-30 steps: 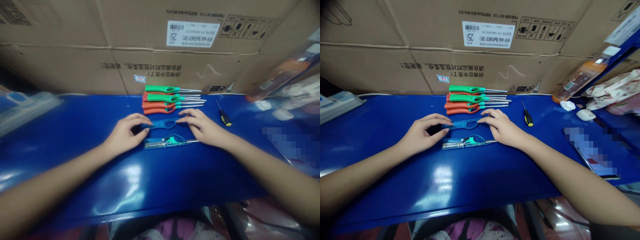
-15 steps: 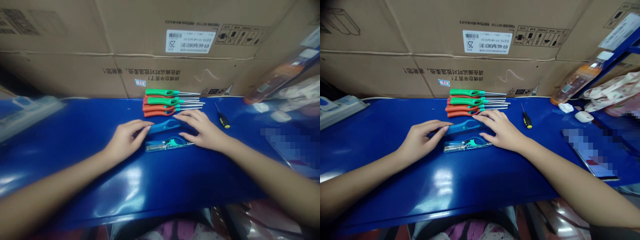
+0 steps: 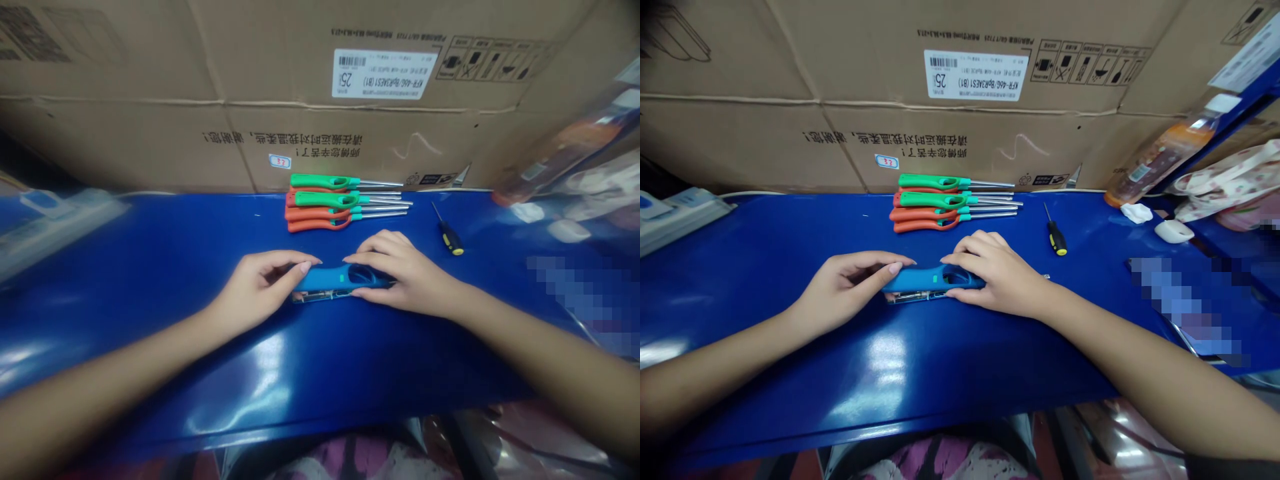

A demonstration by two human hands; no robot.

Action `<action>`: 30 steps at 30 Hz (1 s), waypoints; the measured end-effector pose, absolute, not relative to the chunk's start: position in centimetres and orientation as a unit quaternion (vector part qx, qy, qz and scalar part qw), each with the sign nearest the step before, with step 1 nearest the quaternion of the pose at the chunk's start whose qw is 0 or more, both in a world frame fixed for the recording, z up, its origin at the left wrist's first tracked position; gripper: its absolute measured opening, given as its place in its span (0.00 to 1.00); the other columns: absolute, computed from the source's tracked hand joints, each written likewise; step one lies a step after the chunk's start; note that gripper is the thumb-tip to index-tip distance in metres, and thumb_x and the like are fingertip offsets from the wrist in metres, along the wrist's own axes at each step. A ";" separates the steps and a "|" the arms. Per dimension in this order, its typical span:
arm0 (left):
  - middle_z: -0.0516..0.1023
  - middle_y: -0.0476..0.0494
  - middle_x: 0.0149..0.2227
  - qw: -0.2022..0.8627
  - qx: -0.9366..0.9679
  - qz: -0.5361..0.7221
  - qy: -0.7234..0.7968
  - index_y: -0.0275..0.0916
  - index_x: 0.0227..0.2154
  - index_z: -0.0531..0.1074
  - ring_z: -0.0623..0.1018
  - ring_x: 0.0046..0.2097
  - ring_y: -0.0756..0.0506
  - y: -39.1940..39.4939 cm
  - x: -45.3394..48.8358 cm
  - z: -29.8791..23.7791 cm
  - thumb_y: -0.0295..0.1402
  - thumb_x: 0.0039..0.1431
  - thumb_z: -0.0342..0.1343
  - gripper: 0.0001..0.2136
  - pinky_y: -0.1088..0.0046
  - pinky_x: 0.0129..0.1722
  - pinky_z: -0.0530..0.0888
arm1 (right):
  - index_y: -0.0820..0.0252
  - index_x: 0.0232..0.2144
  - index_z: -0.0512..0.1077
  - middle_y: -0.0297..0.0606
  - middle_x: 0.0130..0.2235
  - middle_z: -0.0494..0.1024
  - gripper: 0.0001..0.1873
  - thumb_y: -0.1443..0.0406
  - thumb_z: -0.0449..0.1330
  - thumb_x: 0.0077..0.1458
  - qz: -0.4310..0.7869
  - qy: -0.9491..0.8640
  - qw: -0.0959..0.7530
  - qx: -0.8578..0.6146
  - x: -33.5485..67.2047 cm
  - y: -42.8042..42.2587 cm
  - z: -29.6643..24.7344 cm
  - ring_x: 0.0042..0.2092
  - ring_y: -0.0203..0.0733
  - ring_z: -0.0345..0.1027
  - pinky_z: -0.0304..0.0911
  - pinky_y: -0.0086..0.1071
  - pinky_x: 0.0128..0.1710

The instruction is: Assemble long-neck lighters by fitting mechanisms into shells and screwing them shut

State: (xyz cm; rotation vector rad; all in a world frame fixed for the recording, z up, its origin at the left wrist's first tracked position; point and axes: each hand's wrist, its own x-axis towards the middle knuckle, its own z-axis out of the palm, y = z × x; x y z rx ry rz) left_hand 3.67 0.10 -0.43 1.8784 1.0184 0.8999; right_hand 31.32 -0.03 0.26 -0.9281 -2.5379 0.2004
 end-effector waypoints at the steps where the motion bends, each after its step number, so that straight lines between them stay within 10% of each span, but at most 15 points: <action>1: 0.85 0.44 0.37 0.377 0.756 0.360 0.397 0.38 0.43 0.81 0.81 0.28 0.49 0.1 3.6 -0.5 0.39 0.65 0.58 0.12 0.75 0.29 0.80 | 0.59 0.51 0.74 0.43 0.45 0.76 0.19 0.57 0.64 0.60 0.077 -0.915 0.216 -0.331 31.3 -0.1 0.2 0.47 0.46 0.67 0.59 0.42 0.49; 7: 0.84 0.43 0.42 0.240 0.835 0.359 0.339 0.39 0.42 0.82 0.82 0.42 0.46 0.5 3.3 -1.0 0.32 0.65 0.58 0.09 0.73 0.44 0.78 | 0.56 0.49 0.76 0.42 0.45 0.76 0.13 0.60 0.60 0.64 0.082 -0.927 0.185 -0.314 30.7 -0.5 0.0 0.48 0.46 0.67 0.58 0.42 0.49; 17: 0.85 0.40 0.41 0.441 0.702 0.362 0.426 0.36 0.47 0.79 0.84 0.40 0.43 0.7 3.7 -0.9 0.40 0.63 0.61 0.15 0.70 0.39 0.80 | 0.60 0.56 0.69 0.45 0.49 0.77 0.22 0.56 0.60 0.63 0.079 -0.927 0.183 -0.319 30.6 -0.6 0.0 0.51 0.48 0.68 0.58 0.44 0.52; 30: 0.80 0.37 0.47 0.136 0.936 0.244 0.214 0.38 0.54 0.74 0.78 0.47 0.42 1.2 2.7 -1.3 0.33 0.66 0.56 0.15 0.63 0.50 0.76 | 0.57 0.56 0.69 0.46 0.53 0.72 0.20 0.55 0.57 0.66 0.085 -0.930 0.135 -0.330 30.6 -0.3 -0.4 0.54 0.48 0.65 0.59 0.45 0.55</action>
